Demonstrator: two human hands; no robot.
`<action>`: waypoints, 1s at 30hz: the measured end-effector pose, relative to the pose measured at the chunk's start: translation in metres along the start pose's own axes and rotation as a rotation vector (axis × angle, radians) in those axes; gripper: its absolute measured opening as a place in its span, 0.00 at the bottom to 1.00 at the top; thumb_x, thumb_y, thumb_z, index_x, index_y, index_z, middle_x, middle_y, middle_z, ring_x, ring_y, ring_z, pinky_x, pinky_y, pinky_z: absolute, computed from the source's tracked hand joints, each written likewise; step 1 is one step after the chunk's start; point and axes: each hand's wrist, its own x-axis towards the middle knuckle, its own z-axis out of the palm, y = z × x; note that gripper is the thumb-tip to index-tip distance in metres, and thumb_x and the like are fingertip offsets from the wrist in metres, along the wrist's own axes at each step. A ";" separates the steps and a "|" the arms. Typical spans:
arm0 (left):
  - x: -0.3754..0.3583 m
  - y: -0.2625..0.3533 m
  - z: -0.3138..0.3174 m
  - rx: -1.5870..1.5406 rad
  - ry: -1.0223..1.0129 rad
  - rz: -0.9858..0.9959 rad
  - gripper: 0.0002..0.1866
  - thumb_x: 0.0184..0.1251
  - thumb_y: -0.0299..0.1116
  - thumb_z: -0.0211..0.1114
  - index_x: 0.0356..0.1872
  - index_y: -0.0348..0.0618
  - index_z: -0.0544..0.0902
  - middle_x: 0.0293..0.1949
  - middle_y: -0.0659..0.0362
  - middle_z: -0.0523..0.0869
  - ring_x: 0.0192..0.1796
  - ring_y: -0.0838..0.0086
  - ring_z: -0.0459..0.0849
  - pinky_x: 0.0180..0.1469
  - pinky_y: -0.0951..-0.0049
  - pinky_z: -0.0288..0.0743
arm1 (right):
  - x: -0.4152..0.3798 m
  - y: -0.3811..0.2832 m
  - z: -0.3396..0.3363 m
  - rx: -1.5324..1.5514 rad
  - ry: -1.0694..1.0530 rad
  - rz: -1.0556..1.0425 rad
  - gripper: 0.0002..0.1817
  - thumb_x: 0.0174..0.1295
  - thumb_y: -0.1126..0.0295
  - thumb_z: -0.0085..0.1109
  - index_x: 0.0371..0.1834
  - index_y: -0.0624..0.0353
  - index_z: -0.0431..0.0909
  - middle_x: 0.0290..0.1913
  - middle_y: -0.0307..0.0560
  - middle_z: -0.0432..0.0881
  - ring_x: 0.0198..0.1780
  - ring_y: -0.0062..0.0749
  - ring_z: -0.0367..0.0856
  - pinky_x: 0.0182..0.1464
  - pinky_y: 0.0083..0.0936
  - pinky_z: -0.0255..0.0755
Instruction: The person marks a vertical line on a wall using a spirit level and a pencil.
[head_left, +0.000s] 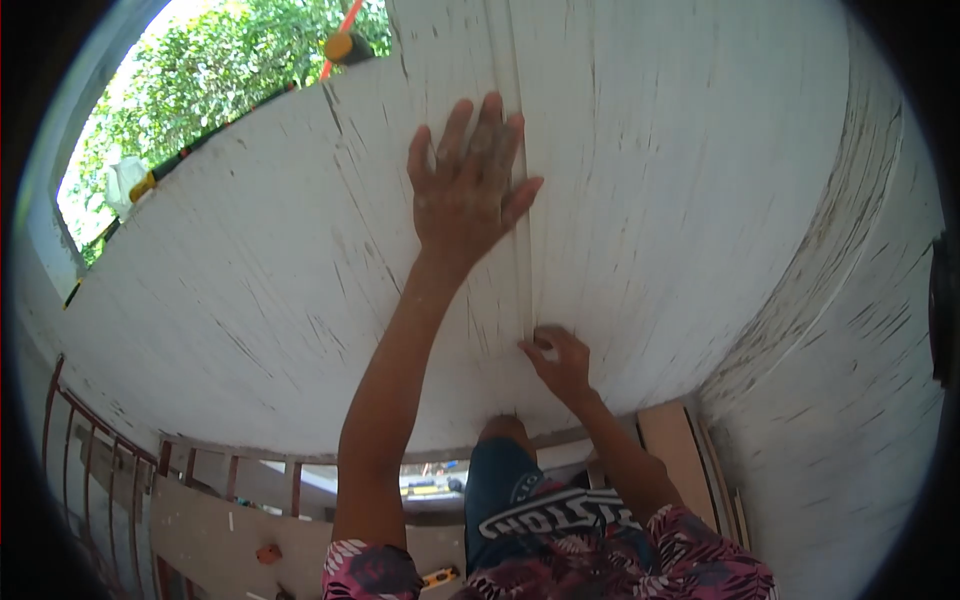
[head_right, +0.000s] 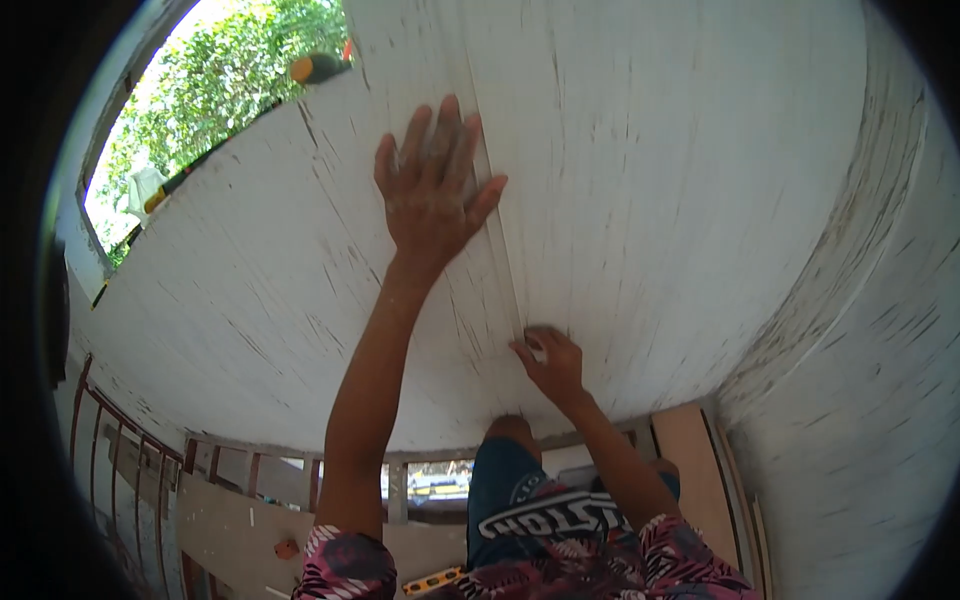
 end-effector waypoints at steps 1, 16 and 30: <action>0.000 -0.001 0.002 0.023 0.036 0.013 0.34 0.73 0.62 0.55 0.72 0.55 0.75 0.76 0.61 0.71 0.77 0.64 0.63 0.78 0.50 0.45 | 0.000 0.001 0.000 0.009 -0.004 0.007 0.15 0.52 0.68 0.80 0.38 0.61 0.84 0.33 0.48 0.86 0.31 0.36 0.87 0.33 0.28 0.80; 0.005 0.000 0.008 -0.029 0.212 0.017 0.32 0.63 0.53 0.66 0.66 0.51 0.79 0.73 0.58 0.73 0.75 0.64 0.67 0.77 0.52 0.50 | -0.005 0.010 -0.007 0.068 -0.084 0.053 0.10 0.55 0.74 0.76 0.39 0.61 0.86 0.34 0.47 0.89 0.33 0.34 0.90 0.34 0.25 0.81; 0.006 -0.001 0.004 -0.056 0.201 0.005 0.30 0.65 0.51 0.66 0.66 0.50 0.79 0.72 0.57 0.73 0.74 0.63 0.68 0.75 0.51 0.54 | -0.004 0.004 -0.001 0.107 -0.076 0.057 0.08 0.56 0.77 0.75 0.38 0.63 0.87 0.33 0.48 0.88 0.32 0.33 0.88 0.32 0.24 0.80</action>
